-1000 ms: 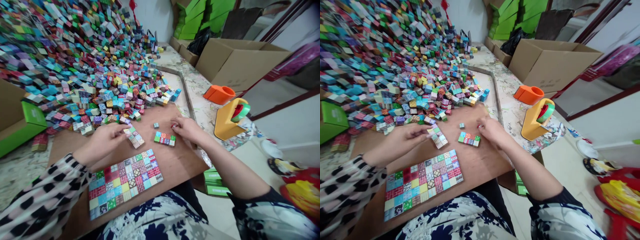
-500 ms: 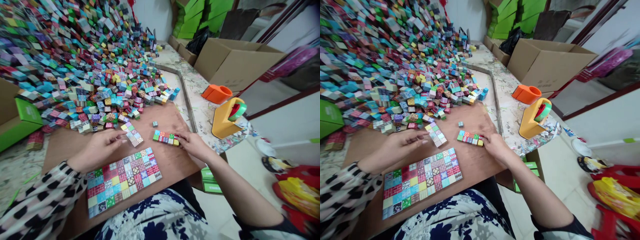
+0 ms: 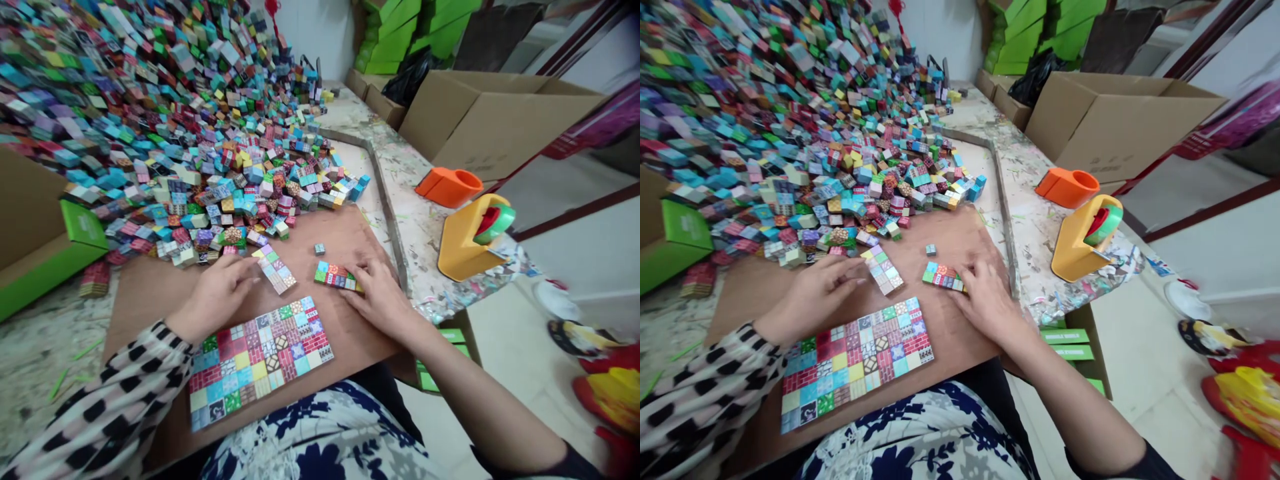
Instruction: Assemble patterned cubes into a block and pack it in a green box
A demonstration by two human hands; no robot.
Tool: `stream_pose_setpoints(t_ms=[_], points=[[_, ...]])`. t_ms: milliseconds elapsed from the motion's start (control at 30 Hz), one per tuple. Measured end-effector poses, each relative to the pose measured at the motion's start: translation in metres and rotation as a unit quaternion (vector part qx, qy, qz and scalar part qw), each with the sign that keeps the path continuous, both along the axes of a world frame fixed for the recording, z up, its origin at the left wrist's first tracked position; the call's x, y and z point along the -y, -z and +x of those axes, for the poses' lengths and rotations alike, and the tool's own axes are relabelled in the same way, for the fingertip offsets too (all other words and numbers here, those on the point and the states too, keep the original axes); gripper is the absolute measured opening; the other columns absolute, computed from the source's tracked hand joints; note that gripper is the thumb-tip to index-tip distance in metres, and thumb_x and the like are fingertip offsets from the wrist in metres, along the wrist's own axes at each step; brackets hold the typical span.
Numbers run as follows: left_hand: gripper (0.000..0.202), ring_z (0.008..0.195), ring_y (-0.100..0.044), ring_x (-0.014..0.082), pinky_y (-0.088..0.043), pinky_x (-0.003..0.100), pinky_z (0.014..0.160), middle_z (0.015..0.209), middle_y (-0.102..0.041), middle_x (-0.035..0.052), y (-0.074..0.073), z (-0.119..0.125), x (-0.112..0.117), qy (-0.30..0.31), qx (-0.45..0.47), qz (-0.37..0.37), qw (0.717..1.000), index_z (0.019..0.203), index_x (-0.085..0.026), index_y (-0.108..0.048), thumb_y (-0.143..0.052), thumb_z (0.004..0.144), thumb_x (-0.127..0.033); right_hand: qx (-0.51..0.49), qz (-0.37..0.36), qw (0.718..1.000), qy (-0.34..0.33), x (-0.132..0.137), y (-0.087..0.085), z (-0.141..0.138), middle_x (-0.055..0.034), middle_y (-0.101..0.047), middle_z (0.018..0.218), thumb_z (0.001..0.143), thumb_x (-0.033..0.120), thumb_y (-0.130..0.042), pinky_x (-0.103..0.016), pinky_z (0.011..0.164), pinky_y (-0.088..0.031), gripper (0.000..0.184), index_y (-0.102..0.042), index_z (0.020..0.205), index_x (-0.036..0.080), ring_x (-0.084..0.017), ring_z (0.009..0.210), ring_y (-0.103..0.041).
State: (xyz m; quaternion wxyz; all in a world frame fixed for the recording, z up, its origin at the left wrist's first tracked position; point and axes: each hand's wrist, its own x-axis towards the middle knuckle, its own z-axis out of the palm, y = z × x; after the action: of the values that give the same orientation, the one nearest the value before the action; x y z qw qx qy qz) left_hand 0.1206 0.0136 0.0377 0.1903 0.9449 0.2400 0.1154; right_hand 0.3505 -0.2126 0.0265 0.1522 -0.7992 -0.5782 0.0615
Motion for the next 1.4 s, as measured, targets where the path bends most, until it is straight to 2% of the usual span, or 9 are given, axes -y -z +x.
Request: stream_pose_setpoints(t_ms=[133, 233, 367, 533, 733, 900, 1067, 1200, 1400], points=[[0.045, 0.112, -0.059, 0.0296, -0.051, 0.045, 0.095, 0.127, -0.058, 0.0155, 0.003, 0.001, 0.000, 0.032, -0.017, 0.047, 0.998, 0.131, -0.013, -0.056, -0.044, 0.090, -0.028, 0.008, 0.008, 1.000, -0.007, -0.003, 0.008, 0.002, -0.0160, -0.052, 0.115, 0.093, 0.035, -0.053, -0.047, 0.094, -0.046, 0.038, -0.058, 0.126, 0.016, -0.030, 0.106, -0.051], [0.046, 0.121, -0.053, 0.0319, -0.047, 0.049, 0.099, 0.144, -0.047, 0.0156, 0.000, 0.006, -0.002, 0.092, -0.053, 0.114, 0.988, 0.136, -0.016, -0.052, -0.044, 0.092, -0.022, 0.013, -0.008, 1.000, -0.021, -0.004, 0.006, 0.005, -0.0163, -0.052, 0.114, 0.093, 0.036, -0.053, -0.047, 0.092, -0.047, 0.039, -0.058, 0.126, 0.015, -0.031, 0.106, -0.050], [0.042, 0.115, -0.053, 0.0317, -0.047, 0.049, 0.092, 0.144, -0.050, 0.0121, -0.012, 0.020, -0.004, 0.172, -0.110, 0.184, 0.962, 0.134, -0.021, -0.055, -0.046, 0.093, -0.022, 0.026, -0.034, 0.999, -0.017, -0.006, 0.001, 0.005, -0.0167, -0.053, 0.112, 0.093, 0.035, -0.053, -0.047, 0.091, -0.047, 0.037, -0.060, 0.124, 0.015, -0.032, 0.105, -0.051], [0.046, 0.120, -0.049, 0.0310, -0.045, 0.046, 0.094, 0.142, -0.051, 0.0093, -0.022, 0.033, -0.004, 0.208, -0.126, 0.193, 0.951, 0.132, -0.024, -0.056, -0.053, 0.087, -0.017, 0.034, -0.039, 0.999, -0.007, -0.006, -0.002, 0.002, -0.0162, -0.053, 0.113, 0.092, 0.038, -0.056, -0.046, 0.087, -0.047, 0.040, -0.058, 0.126, 0.017, -0.032, 0.106, -0.051], [0.042, 0.111, -0.053, 0.0316, -0.045, 0.049, 0.093, 0.131, -0.059, 0.0101, -0.015, 0.032, -0.005, 0.206, -0.117, 0.132, 0.962, 0.127, -0.026, -0.061, -0.061, 0.085, -0.026, 0.051, -0.042, 0.998, 0.017, -0.011, -0.002, -0.005, -0.0143, -0.054, 0.108, 0.094, 0.043, -0.051, -0.043, 0.084, -0.047, 0.037, -0.060, 0.121, 0.019, -0.031, 0.102, -0.052], [0.046, 0.126, -0.048, 0.0342, -0.041, 0.053, 0.104, 0.138, -0.052, 0.0171, 0.003, 0.021, -0.006, 0.154, -0.044, 0.045, 0.986, 0.131, -0.018, -0.057, -0.061, 0.086, -0.029, 0.034, -0.052, 0.998, 0.004, -0.028, -0.008, -0.016, -0.0144, -0.056, 0.106, 0.094, 0.046, -0.050, -0.042, 0.082, -0.047, 0.036, -0.064, 0.111, 0.018, -0.030, 0.100, -0.053], [0.059, 0.140, -0.035, 0.0350, -0.033, 0.052, 0.113, 0.150, -0.037, 0.0203, 0.009, 0.011, 0.003, 0.090, -0.013, -0.016, 0.996, 0.137, -0.016, -0.049, -0.063, 0.086, -0.041, -0.018, -0.062, 0.996, -0.064, -0.035, -0.018, -0.015, -0.0146, -0.056, 0.108, 0.094, 0.041, -0.051, -0.042, 0.088, -0.045, 0.049, -0.052, 0.136, 0.017, -0.029, 0.100, -0.055], [0.073, 0.138, -0.036, 0.0368, -0.033, 0.053, 0.112, 0.149, -0.036, 0.0225, 0.008, 0.014, 0.007, 0.044, -0.034, -0.031, 0.998, 0.138, -0.013, -0.048, -0.066, 0.081, -0.054, -0.043, -0.080, 0.992, -0.085, -0.031, -0.020, -0.009, -0.0136, -0.057, 0.108, 0.094, 0.033, -0.050, -0.040, 0.086, -0.045, 0.046, -0.051, 0.139, 0.019, -0.028, 0.101, -0.055], [0.068, 0.129, -0.044, 0.0345, -0.038, 0.049, 0.107, 0.137, -0.044, 0.0188, 0.015, 0.021, 0.007, 0.037, -0.028, -0.006, 0.999, 0.134, -0.014, -0.051, -0.071, 0.077, -0.046, -0.025, -0.055, 0.996, -0.063, -0.042, -0.014, -0.015, -0.0134, -0.059, 0.103, 0.095, 0.032, -0.048, -0.041, 0.088, -0.043, 0.042, -0.055, 0.133, 0.017, -0.028, 0.099, -0.056]])
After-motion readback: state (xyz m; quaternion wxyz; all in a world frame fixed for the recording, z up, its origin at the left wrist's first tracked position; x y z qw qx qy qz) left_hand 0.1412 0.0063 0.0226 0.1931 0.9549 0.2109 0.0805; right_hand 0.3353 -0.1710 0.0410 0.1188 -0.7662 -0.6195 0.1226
